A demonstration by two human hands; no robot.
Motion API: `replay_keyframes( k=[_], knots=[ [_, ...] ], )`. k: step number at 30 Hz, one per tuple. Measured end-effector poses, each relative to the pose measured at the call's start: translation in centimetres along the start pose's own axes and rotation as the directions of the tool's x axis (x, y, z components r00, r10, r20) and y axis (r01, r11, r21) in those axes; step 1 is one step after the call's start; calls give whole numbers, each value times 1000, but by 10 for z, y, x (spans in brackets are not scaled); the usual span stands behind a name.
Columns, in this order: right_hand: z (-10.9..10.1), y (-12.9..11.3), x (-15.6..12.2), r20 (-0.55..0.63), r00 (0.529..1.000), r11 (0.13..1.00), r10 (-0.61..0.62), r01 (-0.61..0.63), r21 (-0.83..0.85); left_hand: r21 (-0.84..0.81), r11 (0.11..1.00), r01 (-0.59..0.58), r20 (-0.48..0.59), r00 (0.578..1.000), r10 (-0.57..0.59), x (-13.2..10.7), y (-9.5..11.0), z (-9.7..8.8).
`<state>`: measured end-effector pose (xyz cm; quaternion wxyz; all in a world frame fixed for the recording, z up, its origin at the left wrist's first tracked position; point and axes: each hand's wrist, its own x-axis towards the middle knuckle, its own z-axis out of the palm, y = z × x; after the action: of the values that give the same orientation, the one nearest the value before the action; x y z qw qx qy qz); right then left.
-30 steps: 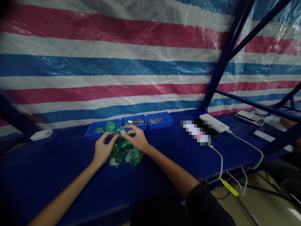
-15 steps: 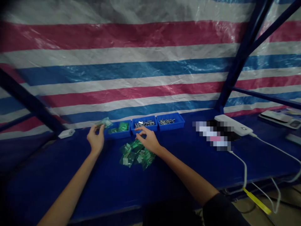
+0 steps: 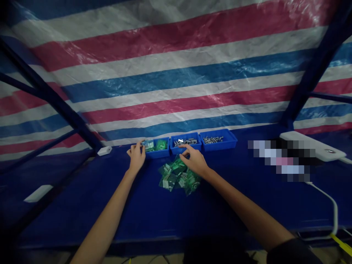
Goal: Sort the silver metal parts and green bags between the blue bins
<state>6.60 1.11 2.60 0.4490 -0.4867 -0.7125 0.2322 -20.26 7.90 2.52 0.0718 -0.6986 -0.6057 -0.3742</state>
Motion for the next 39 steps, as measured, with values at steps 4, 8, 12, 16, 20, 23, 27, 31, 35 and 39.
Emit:
replay_keyframes(
  k=[4, 8, 12, 16, 20, 23, 27, 31, 35, 39],
  knots=[
    [0, 5, -1, 6, 1000, 977, 23, -21, -212, 86, 996, 5, 15, 1000, -6, 0, 5, -4],
    [5, 4, -5, 64, 998, 925, -15, 38, -377, 113, 991, -66, 11, 998, 66, -6, 15, -6],
    [10, 4, -9, 88, 995, 886, 35, 10, -464, 89, 983, -162, 115, 982, 151, -12, 20, -2],
    [7, 7, -8, 123, 991, 889, 56, 7, -458, 67, 985, -161, 65, 986, 157, -15, 25, -2],
    [3, 9, -4, 116, 992, 910, 51, 1, -415, 14, 975, -223, 13, 975, 223, -21, 45, -12],
    [0, 8, -1, 72, 997, 949, -2, 25, -315, -130, 945, -301, 92, 945, 314, -31, 68, -18],
    [-2, 3, 1, 57, 998, 999, 9, -6, -53, -331, 914, -237, 191, 931, 310, -46, 89, -12],
    [1, -8, 1, 69, 996, 960, 57, -74, 271, -478, 878, -17, 274, 947, 168, -54, 95, 1],
    [4, -15, 2, 123, 983, 861, 133, -176, 476, -674, 727, 132, 248, 967, 55, -55, 98, 6],
    [4, -14, 1, 55, 998, 898, 39, -59, 436, -693, 720, 34, 125, 989, 73, -53, 98, 1]
  ],
)
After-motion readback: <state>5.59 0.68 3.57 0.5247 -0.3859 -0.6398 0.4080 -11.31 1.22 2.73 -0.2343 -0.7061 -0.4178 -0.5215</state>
